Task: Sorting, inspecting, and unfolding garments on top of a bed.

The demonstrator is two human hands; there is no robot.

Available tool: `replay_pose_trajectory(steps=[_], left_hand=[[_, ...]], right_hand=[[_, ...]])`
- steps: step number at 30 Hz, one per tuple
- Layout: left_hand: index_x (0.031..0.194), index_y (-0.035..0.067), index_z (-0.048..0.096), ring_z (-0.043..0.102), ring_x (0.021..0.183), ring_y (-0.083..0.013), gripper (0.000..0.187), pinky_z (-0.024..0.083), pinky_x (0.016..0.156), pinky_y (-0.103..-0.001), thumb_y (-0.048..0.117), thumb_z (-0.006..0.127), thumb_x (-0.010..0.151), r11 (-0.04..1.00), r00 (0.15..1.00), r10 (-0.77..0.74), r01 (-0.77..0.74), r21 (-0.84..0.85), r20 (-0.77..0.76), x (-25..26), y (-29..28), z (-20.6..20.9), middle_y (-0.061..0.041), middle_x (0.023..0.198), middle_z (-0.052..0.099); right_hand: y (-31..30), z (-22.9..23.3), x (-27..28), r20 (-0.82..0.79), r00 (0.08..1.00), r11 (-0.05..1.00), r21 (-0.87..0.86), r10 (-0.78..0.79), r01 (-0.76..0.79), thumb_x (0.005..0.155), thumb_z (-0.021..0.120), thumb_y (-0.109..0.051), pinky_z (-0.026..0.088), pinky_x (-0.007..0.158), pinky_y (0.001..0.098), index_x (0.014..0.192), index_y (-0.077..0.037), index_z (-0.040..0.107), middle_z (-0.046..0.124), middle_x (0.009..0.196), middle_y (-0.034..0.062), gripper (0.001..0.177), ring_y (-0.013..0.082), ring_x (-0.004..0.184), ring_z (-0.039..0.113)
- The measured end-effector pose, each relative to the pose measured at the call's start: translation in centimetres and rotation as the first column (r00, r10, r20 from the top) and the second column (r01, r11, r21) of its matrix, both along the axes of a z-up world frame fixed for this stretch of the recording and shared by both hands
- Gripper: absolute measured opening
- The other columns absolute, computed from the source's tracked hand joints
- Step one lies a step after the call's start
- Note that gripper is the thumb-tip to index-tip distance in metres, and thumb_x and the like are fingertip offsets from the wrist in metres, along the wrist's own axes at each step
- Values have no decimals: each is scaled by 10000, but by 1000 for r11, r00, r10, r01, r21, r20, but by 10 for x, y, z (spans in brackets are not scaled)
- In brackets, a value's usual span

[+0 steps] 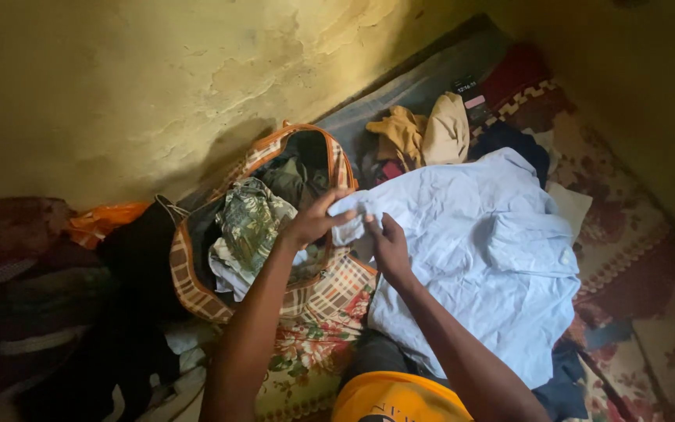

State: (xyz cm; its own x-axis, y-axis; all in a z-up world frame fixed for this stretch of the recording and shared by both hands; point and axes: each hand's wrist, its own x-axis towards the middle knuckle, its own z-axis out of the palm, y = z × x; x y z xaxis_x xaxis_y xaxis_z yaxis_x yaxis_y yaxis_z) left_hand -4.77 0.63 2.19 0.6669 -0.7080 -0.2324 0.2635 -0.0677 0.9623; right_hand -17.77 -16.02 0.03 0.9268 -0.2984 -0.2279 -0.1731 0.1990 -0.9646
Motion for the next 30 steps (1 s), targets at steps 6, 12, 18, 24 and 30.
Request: replay_pose_trajectory(steps=[6,12,18,24,30], left_hand=[[1202,1,697,663,891,-140,399,535,790,-294,306,732,946,948,985,160,-172,267,66,-22,22,5,-60,1011,736],[1178,10,669,669,839,-108,343,548,763,-294,260,716,948,896,899,438,-438,76,19,-31,7,15,-26,970,718],[1355,68,627,472,691,-149,414,368,608,-331,217,708,978,877,894,445,-427,220,-41,-39,-35,-4,-51,867,565],[1407,68,558,609,1019,-48,457,508,889,-233,231,681,998,975,975,200,-188,-116,101,-54,-89,-18,23,1154,650],[1251,38,673,603,915,-91,304,503,811,-264,240,674,1024,912,872,408,-402,-79,271,-86,-142,-153,-11,1054,665]], right_hand=[[-3,-13,-7,-42,998,998,-34,51,-52,1039,620,-304,460,712,285,1139,-16,645,605,949,52,306,148,844,547],[8,68,-13,301,916,867,-490,264,-89,758,744,-38,471,1035,409,1508,-15,356,457,1415,246,845,400,1260,512],[-3,68,6,334,912,879,-473,238,-57,692,829,-18,468,1040,394,1502,-41,401,511,1425,234,916,367,1303,532],[-69,25,0,303,953,935,-344,20,90,806,718,48,526,926,309,1260,-43,644,721,1181,113,469,206,1102,676],[-168,-59,-40,190,859,877,35,-476,479,983,641,-26,513,772,286,1160,-77,668,708,997,28,186,126,884,630]])
